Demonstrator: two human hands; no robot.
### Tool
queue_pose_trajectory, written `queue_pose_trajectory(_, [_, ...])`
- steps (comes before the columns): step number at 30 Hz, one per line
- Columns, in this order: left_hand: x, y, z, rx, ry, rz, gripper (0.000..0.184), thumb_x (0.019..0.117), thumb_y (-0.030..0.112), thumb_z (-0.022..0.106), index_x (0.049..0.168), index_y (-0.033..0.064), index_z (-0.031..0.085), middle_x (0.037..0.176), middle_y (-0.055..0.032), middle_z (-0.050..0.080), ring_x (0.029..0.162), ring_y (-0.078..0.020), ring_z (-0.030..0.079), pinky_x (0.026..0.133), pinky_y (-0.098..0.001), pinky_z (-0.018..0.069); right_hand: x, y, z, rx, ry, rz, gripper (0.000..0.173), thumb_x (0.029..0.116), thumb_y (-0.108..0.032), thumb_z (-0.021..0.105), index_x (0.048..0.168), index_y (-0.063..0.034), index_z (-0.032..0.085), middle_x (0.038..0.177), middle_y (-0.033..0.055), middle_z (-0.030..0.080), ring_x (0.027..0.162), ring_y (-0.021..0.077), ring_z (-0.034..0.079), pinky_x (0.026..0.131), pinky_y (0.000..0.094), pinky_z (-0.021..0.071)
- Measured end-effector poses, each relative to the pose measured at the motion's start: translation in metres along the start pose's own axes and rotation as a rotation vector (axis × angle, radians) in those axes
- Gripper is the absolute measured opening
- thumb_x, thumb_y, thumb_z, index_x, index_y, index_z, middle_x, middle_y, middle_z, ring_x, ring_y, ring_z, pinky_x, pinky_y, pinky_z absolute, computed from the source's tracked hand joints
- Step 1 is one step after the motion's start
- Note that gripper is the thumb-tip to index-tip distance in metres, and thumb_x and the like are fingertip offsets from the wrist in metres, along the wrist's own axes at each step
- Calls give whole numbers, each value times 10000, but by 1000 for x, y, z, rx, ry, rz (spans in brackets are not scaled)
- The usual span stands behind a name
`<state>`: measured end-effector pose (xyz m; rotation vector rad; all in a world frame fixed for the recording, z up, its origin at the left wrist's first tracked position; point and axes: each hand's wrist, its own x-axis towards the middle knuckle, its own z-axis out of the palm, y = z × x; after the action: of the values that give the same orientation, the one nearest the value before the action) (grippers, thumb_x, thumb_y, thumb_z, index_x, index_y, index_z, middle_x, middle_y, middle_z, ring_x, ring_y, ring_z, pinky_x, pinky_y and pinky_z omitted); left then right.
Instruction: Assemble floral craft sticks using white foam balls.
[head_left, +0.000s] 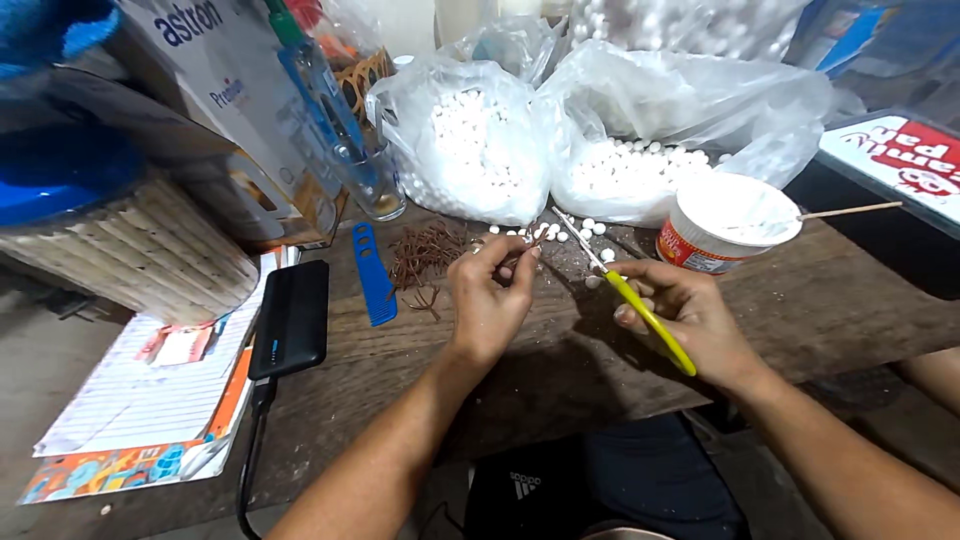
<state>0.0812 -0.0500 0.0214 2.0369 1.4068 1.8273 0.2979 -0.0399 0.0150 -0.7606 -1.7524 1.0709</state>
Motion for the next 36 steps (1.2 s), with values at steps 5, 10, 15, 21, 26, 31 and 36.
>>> queue_pose_trajectory(5, [1,1,-2,-62,13,6,58,898,-21,669,913,-65,704,873,-87,686,779,0,637,732,-130,532,2,5,-8,-66,-13,-38,579,840,-432,768,1231,-34,612,838,-163,612,684,-104,561,610,76,476])
queue_pose_trajectory(10, [1,0,-2,-66,8,24,52,895,-25,672,910,-61,707,903,-94,693,822,-10,649,760,-137,537,1,7,-8,-129,-38,-26,643,810,-481,780,1238,-28,623,856,-142,621,708,-105,562,631,75,479])
queue_pose_trajectory(15, [1,-2,-2,-69,-15,41,64,902,-17,664,915,-60,710,906,-99,699,838,-23,655,773,-148,538,1,6,-8,-131,-52,-35,614,814,-464,781,1230,-37,630,841,-152,609,679,-111,540,609,66,461])
queue_pose_trajectory(21, [0,-1,-1,-60,-28,57,60,894,-28,670,908,-66,714,905,-111,705,853,-35,658,804,-154,533,1,5,-7,-140,-44,-18,573,816,-426,784,1212,-38,641,842,-149,631,697,-104,570,624,70,477])
queue_pose_trajectory(26, [0,-1,0,-63,-24,57,60,888,-30,672,904,-67,716,895,-106,706,851,-25,656,797,-145,527,1,5,-5,-125,-37,-13,553,826,-413,788,1212,-43,649,845,-149,640,707,-102,587,635,76,498])
queue_pose_trajectory(31, [0,1,-1,-76,-22,46,57,886,-23,673,902,-63,712,887,-90,702,831,-13,652,778,-144,531,0,7,-5,-118,-53,-37,596,839,-467,774,1219,-27,640,835,-152,628,694,-105,567,628,75,483])
queue_pose_trajectory(36, [0,1,0,-77,-21,55,56,883,-25,674,894,-64,712,882,-93,701,831,-16,652,778,-143,531,0,7,-5,-116,-47,-36,583,837,-447,778,1213,-23,642,817,-153,616,679,-112,556,612,69,475])
